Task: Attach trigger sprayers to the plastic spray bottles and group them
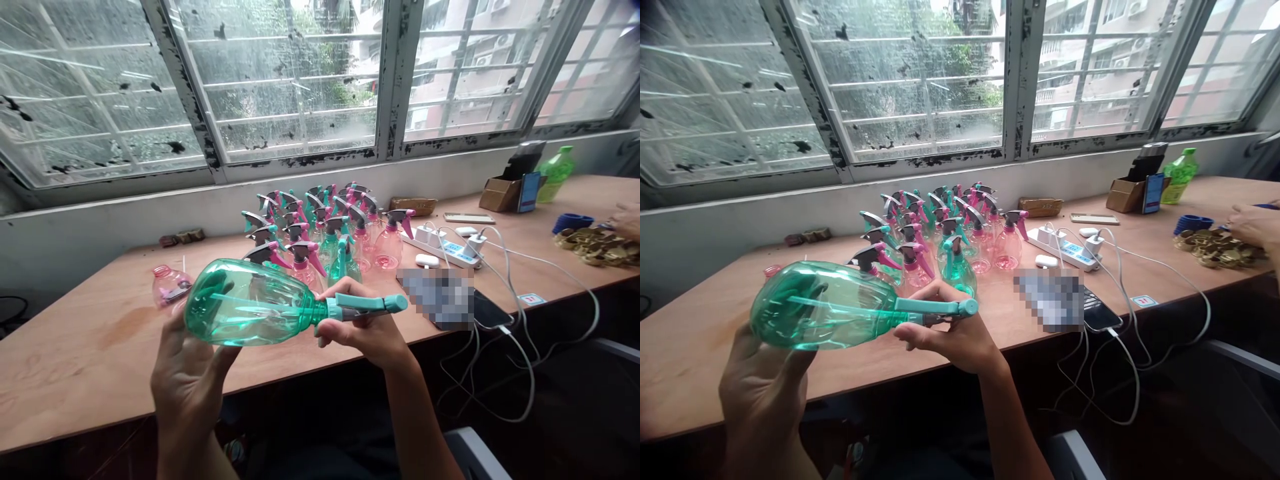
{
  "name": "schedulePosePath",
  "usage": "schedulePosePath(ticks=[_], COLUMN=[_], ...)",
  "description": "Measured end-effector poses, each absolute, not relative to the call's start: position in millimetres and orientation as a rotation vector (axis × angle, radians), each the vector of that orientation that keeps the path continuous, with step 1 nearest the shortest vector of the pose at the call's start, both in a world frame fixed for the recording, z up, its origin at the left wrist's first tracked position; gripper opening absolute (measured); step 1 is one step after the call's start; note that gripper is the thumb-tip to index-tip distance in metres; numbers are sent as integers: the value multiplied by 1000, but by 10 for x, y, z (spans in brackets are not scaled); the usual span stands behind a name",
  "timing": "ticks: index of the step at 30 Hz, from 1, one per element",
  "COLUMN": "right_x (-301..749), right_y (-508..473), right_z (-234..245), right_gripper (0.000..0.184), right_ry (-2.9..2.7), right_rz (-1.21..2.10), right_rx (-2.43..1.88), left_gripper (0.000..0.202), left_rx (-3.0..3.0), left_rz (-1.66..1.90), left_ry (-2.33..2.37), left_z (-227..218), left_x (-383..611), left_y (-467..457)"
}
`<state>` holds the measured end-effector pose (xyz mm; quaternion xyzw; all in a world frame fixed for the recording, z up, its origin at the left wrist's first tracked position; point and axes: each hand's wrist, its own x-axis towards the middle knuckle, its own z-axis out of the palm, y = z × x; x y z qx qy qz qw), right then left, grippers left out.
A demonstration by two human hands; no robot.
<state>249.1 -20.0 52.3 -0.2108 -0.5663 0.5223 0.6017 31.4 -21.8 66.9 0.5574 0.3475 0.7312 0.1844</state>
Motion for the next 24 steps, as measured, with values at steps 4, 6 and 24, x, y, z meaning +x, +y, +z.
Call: schedulePosePath(ticks=[4, 6, 24], right_x=[2491, 2477, 2418], right_y=[-200, -198, -177], right_z=[507, 499, 524], right_gripper=[31, 30, 28], right_ry=[-1347, -1340, -1149], right_rz=[1170, 1149, 1066], right_rx=[-502, -493, -479], left_gripper=[56, 56, 47], left_rx=[1567, 1608, 1837], left_rz=[2068, 2058, 2057], left_ry=[942, 914, 1012], left_z=[635, 619, 604], left_x=[267, 240, 310], left_y=[-218, -214, -175])
